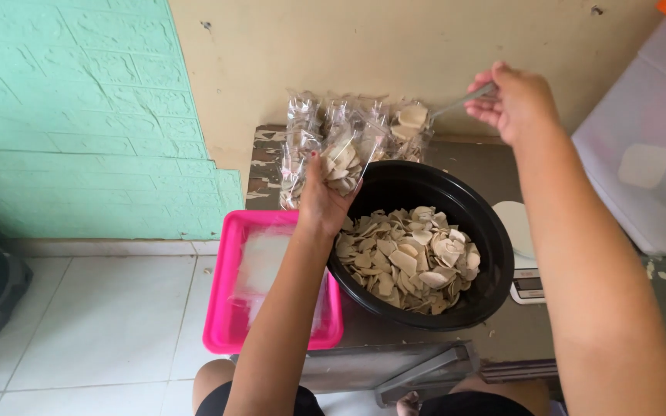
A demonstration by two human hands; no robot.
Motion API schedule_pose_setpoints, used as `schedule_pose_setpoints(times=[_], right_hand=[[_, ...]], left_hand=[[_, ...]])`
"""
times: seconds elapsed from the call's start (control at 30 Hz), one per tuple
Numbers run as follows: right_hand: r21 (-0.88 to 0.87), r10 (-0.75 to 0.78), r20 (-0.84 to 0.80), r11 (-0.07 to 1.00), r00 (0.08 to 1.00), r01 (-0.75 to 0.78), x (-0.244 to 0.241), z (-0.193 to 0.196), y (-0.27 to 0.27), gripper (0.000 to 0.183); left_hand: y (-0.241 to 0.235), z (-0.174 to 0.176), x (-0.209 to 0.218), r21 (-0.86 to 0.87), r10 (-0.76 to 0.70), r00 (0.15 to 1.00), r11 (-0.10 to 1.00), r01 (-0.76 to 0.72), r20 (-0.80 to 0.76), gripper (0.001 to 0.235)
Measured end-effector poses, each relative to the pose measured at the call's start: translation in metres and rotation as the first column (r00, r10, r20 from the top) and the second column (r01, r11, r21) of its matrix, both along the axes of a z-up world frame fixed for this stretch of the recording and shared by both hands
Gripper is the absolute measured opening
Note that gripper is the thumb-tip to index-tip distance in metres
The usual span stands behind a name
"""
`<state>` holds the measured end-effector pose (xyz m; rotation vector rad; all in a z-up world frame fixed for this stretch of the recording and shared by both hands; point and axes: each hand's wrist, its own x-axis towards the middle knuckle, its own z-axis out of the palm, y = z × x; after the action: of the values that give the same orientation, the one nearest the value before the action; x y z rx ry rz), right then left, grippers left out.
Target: Packaging dried food pieces into small plastic bags and weighing them on a digital scale.
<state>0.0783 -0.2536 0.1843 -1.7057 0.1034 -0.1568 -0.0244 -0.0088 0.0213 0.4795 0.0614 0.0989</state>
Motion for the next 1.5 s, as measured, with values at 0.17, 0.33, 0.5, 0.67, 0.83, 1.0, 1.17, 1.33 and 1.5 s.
schedule_pose_setpoints(times=[0.17,0.33,0.5,0.67,0.83,1.0,1.17,1.33,1.5], right_hand=[[-0.090,0.017,0.051,0.996,0.999,-0.013,-0.030,0.020,0.044,0.029],[-0.219,0.121,0.039,0.970,0.992,-0.110,-0.053,0.015,0.094,0.027],[-0.389,0.231,0.193,0.910,0.954,-0.142,-0.059,0.018,0.112,0.027],[-0.169,0.006,0.416,0.983,0.909,0.071,-0.040,0.029,0.079,0.029],[0.073,-0.181,0.499,0.983,0.847,0.167,-0.012,-0.014,0.037,0.035],[-0.041,-0.031,0.334,0.998,0.942,0.048,0.022,-0.100,0.022,0.042],[-0.120,0.151,0.331,0.986,0.932,-0.118,0.009,-0.146,0.030,0.038],[-0.035,0.307,0.197,0.951,0.931,-0.306,0.009,-0.162,0.027,0.036],[-0.007,0.511,-0.098,0.858,0.854,-0.514,0.001,-0.158,0.032,0.038]], left_hand=[[0.000,-0.002,0.001,0.005,-0.007,1.000,1.000,0.007,0.006,0.049],[0.001,-0.002,-0.004,0.036,-0.025,0.999,0.999,0.024,0.048,0.059],[0.000,-0.006,-0.001,-0.006,-0.033,0.999,0.999,0.033,-0.008,0.060],[0.001,-0.008,-0.002,-0.050,-0.025,0.998,0.998,0.028,0.061,0.058],[0.001,-0.003,-0.004,-0.102,0.021,0.999,0.995,-0.016,0.040,0.053],[-0.003,-0.055,0.043,-0.056,0.071,0.997,0.996,-0.070,0.020,0.058],[0.003,-0.035,0.023,-0.019,0.037,0.999,0.999,-0.036,0.019,0.056],[0.004,-0.024,0.018,0.034,-0.004,0.999,0.999,0.002,0.054,0.063],[0.004,-0.018,0.013,0.009,0.013,1.000,1.000,-0.012,-0.012,0.064]])
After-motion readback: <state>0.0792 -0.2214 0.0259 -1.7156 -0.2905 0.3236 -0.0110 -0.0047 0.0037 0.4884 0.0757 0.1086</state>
